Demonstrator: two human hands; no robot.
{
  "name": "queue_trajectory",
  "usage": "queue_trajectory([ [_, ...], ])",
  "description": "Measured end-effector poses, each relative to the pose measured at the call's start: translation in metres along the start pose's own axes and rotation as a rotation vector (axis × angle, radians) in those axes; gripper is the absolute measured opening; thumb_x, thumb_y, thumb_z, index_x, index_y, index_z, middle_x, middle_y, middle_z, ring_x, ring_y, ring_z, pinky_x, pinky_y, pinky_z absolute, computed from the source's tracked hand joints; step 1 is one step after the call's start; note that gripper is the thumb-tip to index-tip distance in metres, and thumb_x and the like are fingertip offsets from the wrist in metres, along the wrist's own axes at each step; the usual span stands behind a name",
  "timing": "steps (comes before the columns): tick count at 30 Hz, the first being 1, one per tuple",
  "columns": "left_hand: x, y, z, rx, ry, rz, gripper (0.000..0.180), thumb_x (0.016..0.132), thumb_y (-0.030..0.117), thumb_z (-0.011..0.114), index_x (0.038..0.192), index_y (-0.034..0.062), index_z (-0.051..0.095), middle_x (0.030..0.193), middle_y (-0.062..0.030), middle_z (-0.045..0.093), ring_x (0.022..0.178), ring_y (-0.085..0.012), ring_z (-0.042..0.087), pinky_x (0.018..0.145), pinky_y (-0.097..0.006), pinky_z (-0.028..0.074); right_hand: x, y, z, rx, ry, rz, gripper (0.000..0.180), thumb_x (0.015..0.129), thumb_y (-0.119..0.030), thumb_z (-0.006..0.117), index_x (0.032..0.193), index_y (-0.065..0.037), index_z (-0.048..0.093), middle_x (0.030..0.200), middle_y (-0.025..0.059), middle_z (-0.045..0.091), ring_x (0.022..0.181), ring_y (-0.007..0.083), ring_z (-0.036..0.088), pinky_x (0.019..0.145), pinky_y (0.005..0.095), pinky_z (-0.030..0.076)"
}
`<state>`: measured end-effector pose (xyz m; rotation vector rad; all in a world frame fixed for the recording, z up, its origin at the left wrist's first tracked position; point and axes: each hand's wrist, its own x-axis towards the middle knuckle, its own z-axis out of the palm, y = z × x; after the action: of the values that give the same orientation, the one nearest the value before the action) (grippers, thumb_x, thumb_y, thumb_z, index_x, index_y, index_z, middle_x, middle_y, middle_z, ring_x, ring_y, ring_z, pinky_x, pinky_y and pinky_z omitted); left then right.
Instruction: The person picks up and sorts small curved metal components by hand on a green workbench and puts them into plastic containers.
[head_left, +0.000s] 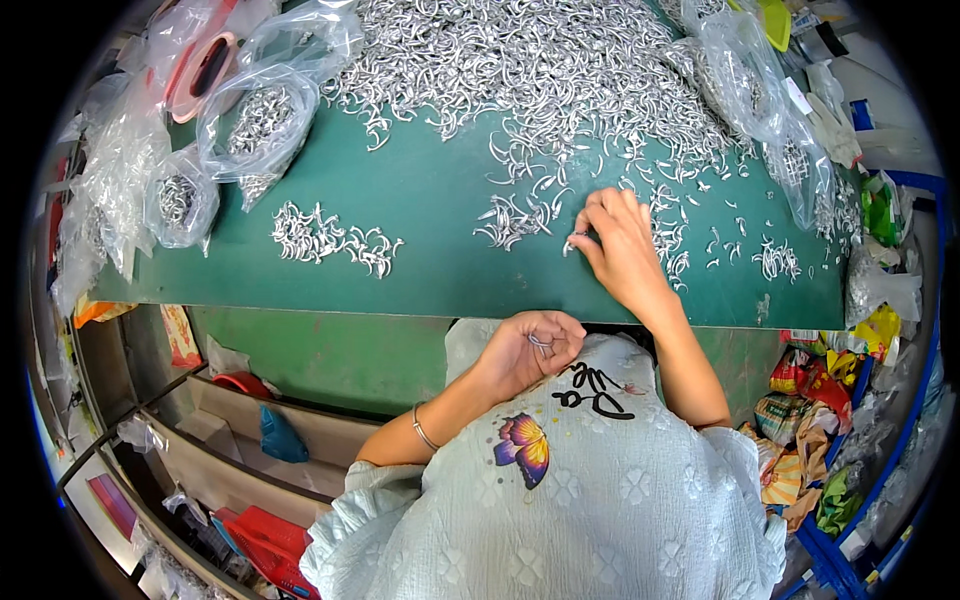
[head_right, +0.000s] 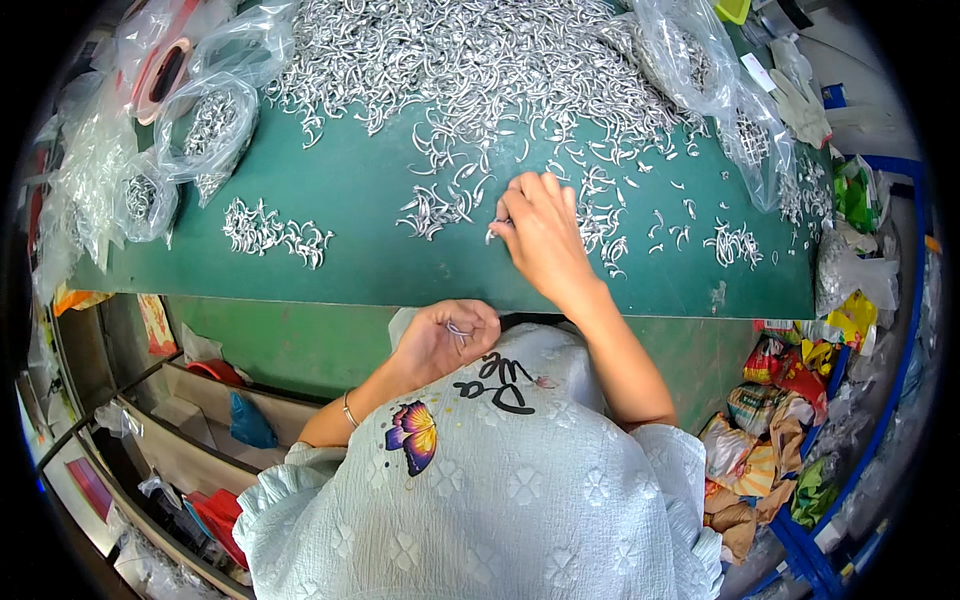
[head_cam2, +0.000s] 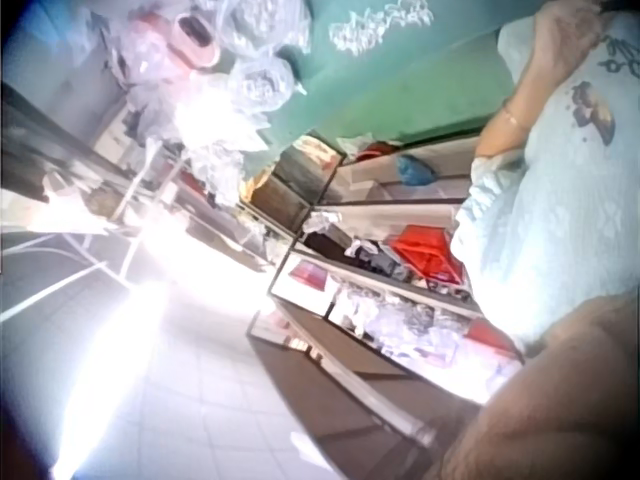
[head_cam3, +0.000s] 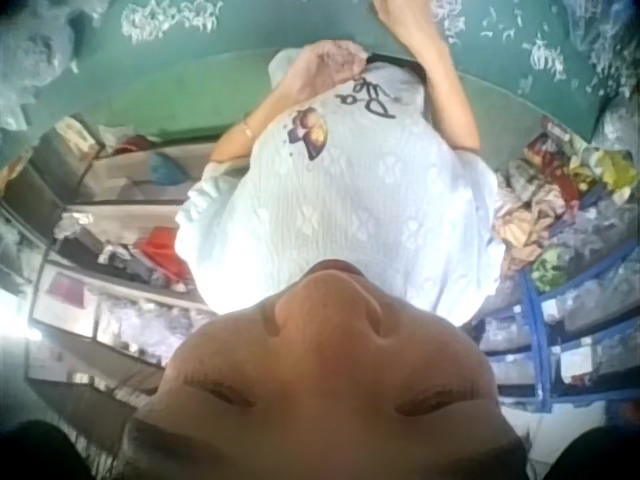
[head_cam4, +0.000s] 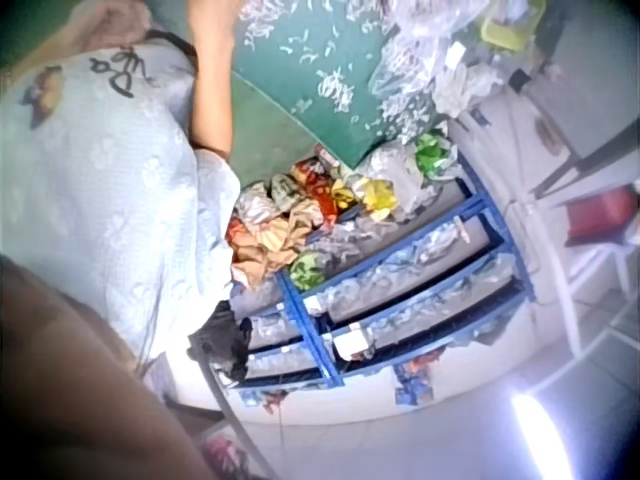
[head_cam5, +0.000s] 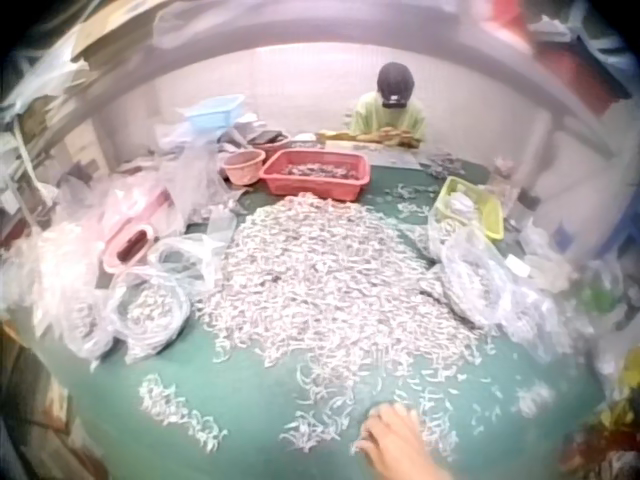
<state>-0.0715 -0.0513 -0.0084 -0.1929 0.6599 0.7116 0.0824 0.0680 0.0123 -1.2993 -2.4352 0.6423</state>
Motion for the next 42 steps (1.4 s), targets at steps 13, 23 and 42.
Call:
queue_trajectory([
  [13, -0.002, -0.001, -0.01, -0.02, -0.227, 0.115, 0.034, 0.101, 0.031, 0.043, 0.108, 0.0014, 0.059, 0.063, -0.0036, 0.052, 0.049, -0.0104, 0.042, 0.045, -0.024, 0.033, 0.006, -0.021, 0.007, 0.018, 0.107, -0.089, 0.02, 0.073, -0.013, 0.074, 0.083, -0.006, 0.058, 0.092, 0.0049, 0.052, 0.089, 0.0259, 0.047, 0.076, 0.0363, 0.034],
  [23, -0.005, 0.007, 0.028, -0.283, 0.086, 0.308, 0.038, 0.101, 0.029, 0.043, 0.123, 0.0006, 0.053, 0.083, -0.0082, 0.061, 0.085, -0.0199, 0.058, 0.079, -0.033, 0.047, -0.001, -0.027, -0.018, 0.372, -0.21, -0.191, 0.024, 0.073, -0.013, 0.074, 0.094, -0.007, 0.063, 0.098, 0.0069, 0.057, 0.095, 0.0273, 0.051, 0.084, 0.0374, 0.038],
  [42, -0.01, 0.003, 0.01, -0.042, -0.04, 0.249, 0.027, 0.097, 0.012, 0.048, 0.118, -0.0011, 0.058, 0.08, -0.0055, 0.059, 0.067, -0.0105, 0.05, 0.063, -0.024, 0.042, 0.023, -0.03, 0.019, 0.025, 0.234, -0.21, 0.027, 0.074, -0.016, 0.074, 0.096, -0.006, 0.061, 0.096, 0.007, 0.054, 0.091, 0.0264, 0.05, 0.075, 0.0377, 0.036],
])
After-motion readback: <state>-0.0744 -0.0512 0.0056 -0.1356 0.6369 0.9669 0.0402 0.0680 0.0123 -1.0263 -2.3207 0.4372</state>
